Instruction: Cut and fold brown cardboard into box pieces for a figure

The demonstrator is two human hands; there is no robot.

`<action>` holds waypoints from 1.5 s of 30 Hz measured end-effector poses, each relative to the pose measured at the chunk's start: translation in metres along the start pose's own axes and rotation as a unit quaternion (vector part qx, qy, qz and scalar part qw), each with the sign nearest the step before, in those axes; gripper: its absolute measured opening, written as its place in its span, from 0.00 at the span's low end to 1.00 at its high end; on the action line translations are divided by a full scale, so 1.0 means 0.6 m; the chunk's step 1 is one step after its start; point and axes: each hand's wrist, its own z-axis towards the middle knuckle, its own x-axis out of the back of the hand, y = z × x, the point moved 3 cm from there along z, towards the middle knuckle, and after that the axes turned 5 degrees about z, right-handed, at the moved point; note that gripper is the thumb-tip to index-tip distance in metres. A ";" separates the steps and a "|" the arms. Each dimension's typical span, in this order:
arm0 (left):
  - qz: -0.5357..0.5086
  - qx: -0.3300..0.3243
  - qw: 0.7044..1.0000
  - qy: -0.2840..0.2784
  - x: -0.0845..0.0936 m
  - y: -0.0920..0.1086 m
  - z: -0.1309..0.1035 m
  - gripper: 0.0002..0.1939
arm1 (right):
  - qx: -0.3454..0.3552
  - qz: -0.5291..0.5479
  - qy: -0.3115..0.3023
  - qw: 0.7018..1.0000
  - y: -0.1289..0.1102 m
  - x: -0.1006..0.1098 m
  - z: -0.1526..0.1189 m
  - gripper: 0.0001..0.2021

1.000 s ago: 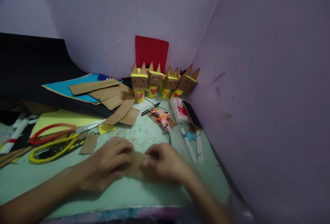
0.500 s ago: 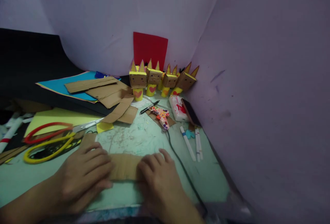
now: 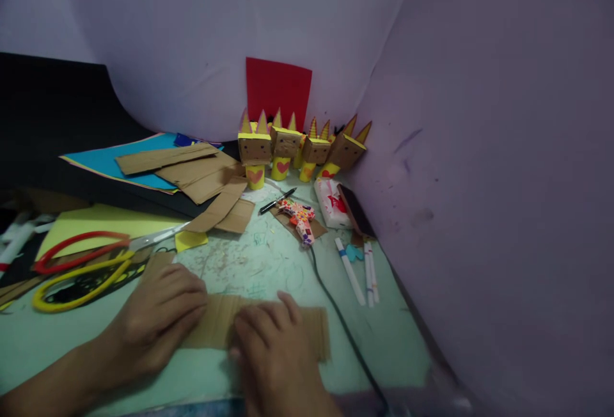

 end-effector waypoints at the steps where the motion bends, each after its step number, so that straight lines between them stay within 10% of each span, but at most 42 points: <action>1: -0.001 0.006 1.000 0.000 0.001 -0.001 0.000 0.09 | -0.010 -0.008 0.009 1.000 0.003 0.006 -0.006 0.15; 5: 0.010 0.020 0.999 0.026 0.008 -0.007 0.000 0.06 | -0.079 -0.031 0.135 0.987 0.014 0.026 -0.065 0.15; 12: 0.062 0.084 0.992 0.075 0.010 -0.029 -0.007 0.09 | 0.002 -0.043 0.210 0.977 0.000 -0.034 -0.135 0.07; 22: 0.095 0.110 0.964 -0.225 -0.015 0.021 0.035 0.15 | 0.009 -0.086 0.313 0.946 0.003 -0.058 -0.137 0.06; 27: -0.029 0.221 0.954 -0.200 -0.004 -0.001 0.055 0.07 | -0.091 0.071 0.275 0.955 0.004 -0.037 -0.126 0.07; 31: -0.238 0.346 0.904 -0.077 0.011 -0.030 0.070 0.05 | -0.287 0.335 0.204 0.874 0.034 -0.011 -0.069 0.06; 36: -0.454 0.464 0.759 0.045 -0.017 -0.040 0.073 0.16 | -0.386 0.645 0.182 0.634 0.085 -0.015 0.048 0.21; 45: -0.507 0.500 0.702 -0.008 -0.065 -0.064 0.059 0.17 | -0.352 0.660 0.121 0.652 0.128 -0.054 0.129 0.22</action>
